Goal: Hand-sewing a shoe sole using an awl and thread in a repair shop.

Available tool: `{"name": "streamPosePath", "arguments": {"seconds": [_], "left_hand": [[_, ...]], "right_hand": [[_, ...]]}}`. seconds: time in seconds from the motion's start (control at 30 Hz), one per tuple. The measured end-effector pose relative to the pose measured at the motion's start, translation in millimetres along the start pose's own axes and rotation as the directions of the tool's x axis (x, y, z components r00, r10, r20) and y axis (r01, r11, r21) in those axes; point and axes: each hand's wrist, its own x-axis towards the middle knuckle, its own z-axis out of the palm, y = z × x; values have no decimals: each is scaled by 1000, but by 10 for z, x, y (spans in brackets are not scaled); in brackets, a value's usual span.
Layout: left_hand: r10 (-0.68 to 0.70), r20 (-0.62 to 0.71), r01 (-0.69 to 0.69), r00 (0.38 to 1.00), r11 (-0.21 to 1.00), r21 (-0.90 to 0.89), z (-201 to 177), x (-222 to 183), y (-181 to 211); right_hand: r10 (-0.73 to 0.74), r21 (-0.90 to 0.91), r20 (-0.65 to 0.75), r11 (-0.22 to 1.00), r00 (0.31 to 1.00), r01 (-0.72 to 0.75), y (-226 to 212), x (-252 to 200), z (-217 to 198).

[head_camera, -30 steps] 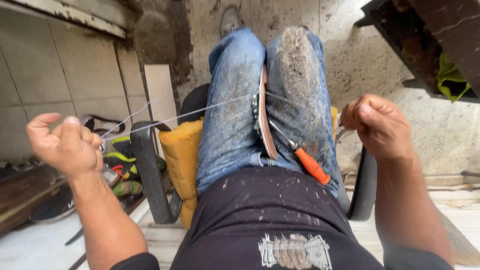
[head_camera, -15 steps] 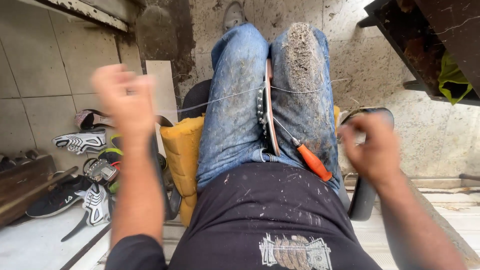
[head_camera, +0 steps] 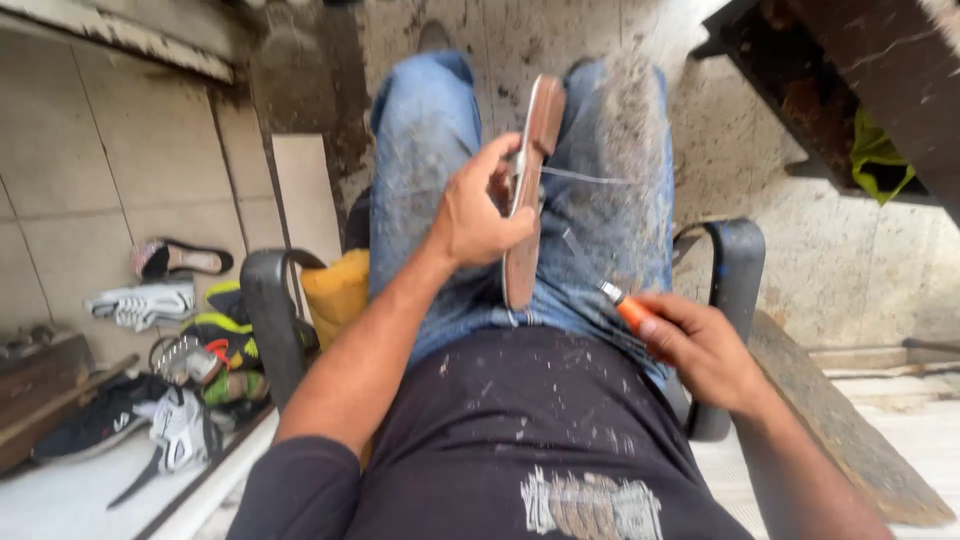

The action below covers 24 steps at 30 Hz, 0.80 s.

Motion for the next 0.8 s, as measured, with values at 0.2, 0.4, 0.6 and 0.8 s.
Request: {"name": "streamPosePath", "arguments": {"seconds": [0.2, 0.4, 0.6, 0.8], "left_hand": [[49, 138, 24, 989, 878, -478, 312, 220, -573], [21, 172, 105, 985, 720, -687, 334, 232, -715], [44, 210, 124, 977, 684, -719, 302, 250, -762], [62, 223, 129, 973, 654, -745, 339, 262, -823]], "right_hand": [[-133, 111, -145, 983, 981, 150, -152, 172, -8], [-202, 20, -214, 977, 956, 211, -144, 402, 87], [-154, 95, -197, 980, 968, 175, -118, 511, 85], [-129, 109, -181, 983, 975, 150, -94, 525, 86]]}}
